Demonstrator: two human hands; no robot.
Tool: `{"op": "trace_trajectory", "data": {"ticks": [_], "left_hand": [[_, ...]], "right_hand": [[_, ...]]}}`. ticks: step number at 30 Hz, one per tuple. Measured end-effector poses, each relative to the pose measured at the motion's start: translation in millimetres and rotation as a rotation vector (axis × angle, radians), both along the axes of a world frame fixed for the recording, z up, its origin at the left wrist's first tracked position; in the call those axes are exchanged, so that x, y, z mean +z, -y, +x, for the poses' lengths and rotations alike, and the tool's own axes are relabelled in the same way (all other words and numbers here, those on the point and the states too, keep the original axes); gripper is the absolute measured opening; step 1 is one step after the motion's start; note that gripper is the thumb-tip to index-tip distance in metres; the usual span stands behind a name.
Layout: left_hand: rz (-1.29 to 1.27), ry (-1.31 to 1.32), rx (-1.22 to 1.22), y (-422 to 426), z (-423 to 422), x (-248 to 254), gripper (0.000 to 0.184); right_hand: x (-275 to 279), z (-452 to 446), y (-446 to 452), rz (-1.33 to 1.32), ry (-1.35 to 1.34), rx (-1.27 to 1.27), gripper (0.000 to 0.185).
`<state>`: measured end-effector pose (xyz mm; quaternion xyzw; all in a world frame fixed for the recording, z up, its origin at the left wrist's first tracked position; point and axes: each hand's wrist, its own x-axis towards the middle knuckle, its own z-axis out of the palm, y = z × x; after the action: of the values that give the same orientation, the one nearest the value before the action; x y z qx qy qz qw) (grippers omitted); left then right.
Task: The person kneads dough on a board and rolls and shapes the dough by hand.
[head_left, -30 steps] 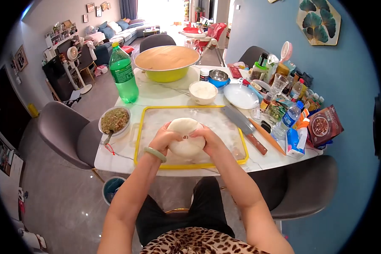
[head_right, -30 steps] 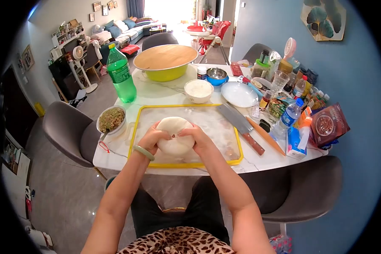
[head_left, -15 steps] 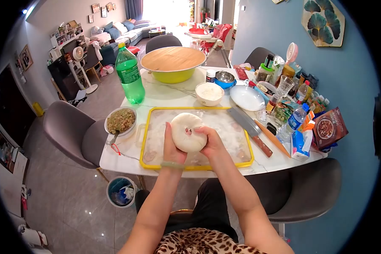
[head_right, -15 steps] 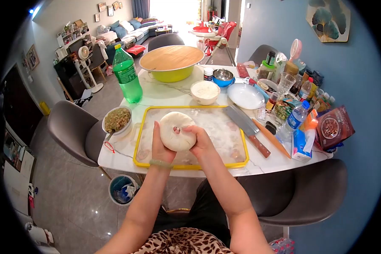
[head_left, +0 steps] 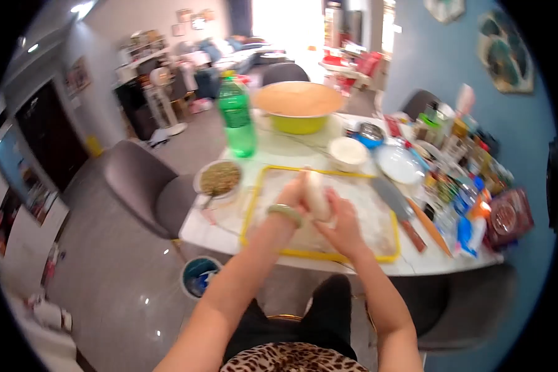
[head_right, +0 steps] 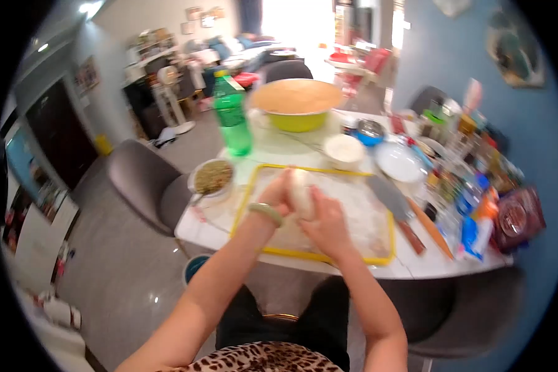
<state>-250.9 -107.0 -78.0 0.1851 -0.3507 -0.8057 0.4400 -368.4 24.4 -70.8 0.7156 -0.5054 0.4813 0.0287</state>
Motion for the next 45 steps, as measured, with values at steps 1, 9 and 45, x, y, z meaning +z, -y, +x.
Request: {"op": "trace_trajectory", "data": {"ticks": [1, 9, 45], "left_hand": [[0.055, 0.084, -0.066, -15.0, 7.8, 20.9, 0.041], [-0.420, 0.421, 0.310, -24.7, -32.4, -2.2, 0.072], [-0.377, 0.520, 0.567, -53.6, -16.8, 53.2, 0.060]], "right_hand": [[0.4, -2.6, 3.1, -0.027, -0.039, -0.031, 0.075], [14.7, -24.4, 55.6, 0.207, 0.829, 0.433, 0.066], [-24.2, -11.0, 46.9, 0.376, 0.524, 0.240, 0.061]]}}
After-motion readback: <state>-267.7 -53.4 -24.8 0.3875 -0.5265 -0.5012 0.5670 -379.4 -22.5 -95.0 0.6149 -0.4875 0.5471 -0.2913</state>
